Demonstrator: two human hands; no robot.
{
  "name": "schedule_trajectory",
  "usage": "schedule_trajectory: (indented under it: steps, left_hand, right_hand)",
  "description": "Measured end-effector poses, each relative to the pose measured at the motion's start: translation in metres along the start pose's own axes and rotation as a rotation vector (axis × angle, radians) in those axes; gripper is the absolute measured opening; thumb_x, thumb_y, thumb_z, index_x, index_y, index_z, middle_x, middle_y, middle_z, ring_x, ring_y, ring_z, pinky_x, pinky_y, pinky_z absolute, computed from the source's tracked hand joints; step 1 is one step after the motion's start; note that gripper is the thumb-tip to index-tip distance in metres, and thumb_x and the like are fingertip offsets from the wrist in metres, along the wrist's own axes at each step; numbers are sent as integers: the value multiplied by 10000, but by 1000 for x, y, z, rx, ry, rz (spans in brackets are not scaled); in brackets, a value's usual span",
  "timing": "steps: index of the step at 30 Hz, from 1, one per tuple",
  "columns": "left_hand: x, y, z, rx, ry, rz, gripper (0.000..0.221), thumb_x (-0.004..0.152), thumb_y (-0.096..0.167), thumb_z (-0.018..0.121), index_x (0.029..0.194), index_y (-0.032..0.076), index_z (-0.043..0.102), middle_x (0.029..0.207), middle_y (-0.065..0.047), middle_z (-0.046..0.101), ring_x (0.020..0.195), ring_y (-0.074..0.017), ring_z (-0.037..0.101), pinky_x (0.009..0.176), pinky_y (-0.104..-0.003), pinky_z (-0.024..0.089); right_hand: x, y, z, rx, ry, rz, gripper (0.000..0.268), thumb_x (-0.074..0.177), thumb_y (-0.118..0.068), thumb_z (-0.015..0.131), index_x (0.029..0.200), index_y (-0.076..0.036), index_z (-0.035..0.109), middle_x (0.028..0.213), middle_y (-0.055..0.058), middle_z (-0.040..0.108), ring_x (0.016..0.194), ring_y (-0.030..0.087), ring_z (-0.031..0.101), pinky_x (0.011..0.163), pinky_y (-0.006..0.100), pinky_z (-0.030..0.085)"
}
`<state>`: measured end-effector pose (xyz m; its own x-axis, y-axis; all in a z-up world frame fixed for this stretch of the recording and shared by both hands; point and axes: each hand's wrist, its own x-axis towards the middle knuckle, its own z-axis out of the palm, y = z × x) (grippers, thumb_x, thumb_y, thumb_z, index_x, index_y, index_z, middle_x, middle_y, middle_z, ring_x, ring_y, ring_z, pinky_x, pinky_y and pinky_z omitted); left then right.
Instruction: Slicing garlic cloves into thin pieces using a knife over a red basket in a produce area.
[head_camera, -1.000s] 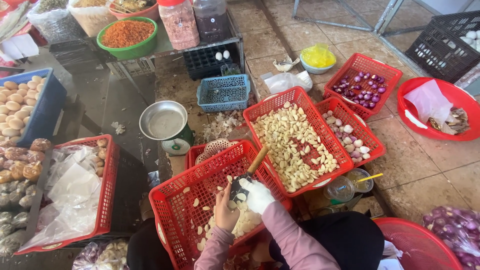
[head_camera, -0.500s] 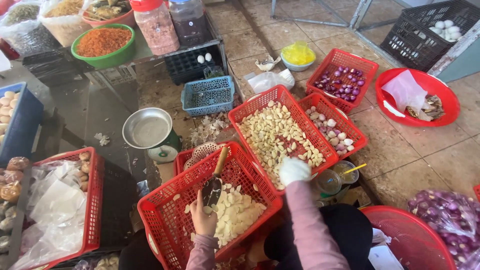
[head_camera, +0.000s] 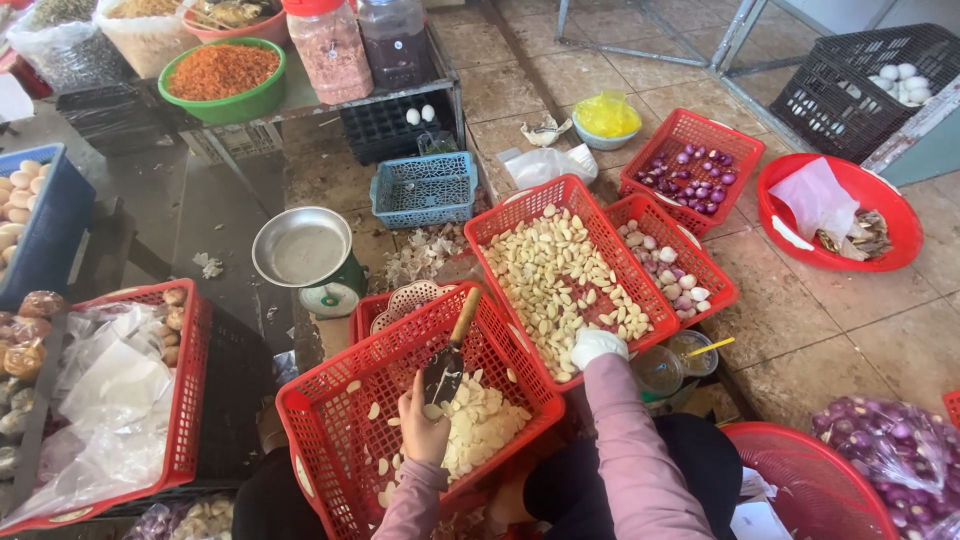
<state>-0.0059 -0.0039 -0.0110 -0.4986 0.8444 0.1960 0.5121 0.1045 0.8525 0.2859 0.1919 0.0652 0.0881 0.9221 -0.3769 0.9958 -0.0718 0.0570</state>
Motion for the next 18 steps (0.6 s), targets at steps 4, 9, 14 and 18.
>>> schedule_trajectory:
  steps: [4,9,14,18]
  left_hand:
    - [-3,7,0,-25,6,22,892,696,-82,640,1540,129,444,1126,-114,547,876,-221,601,804,-264,543]
    - [-3,9,-5,-45,30,20,905,687,-81,644,1542,138,441,1165,-114,559,956,-231,608,871,-275,535]
    - [4,16,-4,-233,-89,-85,1031,647,-134,600,1583,215,342,1246,-94,556,878,-174,615,680,-213,612]
    - [1,48,7,-464,-178,-39,1018,606,-165,609,1548,175,422,1231,-108,634,957,-210,669,795,-241,628]
  right_hand:
    - [-4,-6,-14,61,-103,56,421,826,-340,648,1163,-122,778,1191,138,750,1082,332,713,939,456,570]
    - [-6,-3,-15,97,-88,87,504,867,-508,602,1199,-166,765,1227,138,734,1091,343,703,900,492,575]
    - [-102,-35,-85,1158,-3,-100,499,901,-304,632,1354,-99,675,1174,84,762,1017,199,686,833,307,540]
    - [-132,-97,-71,1554,-314,-157,476,809,-126,653,1256,34,688,1143,197,728,1030,275,708,933,349,566]
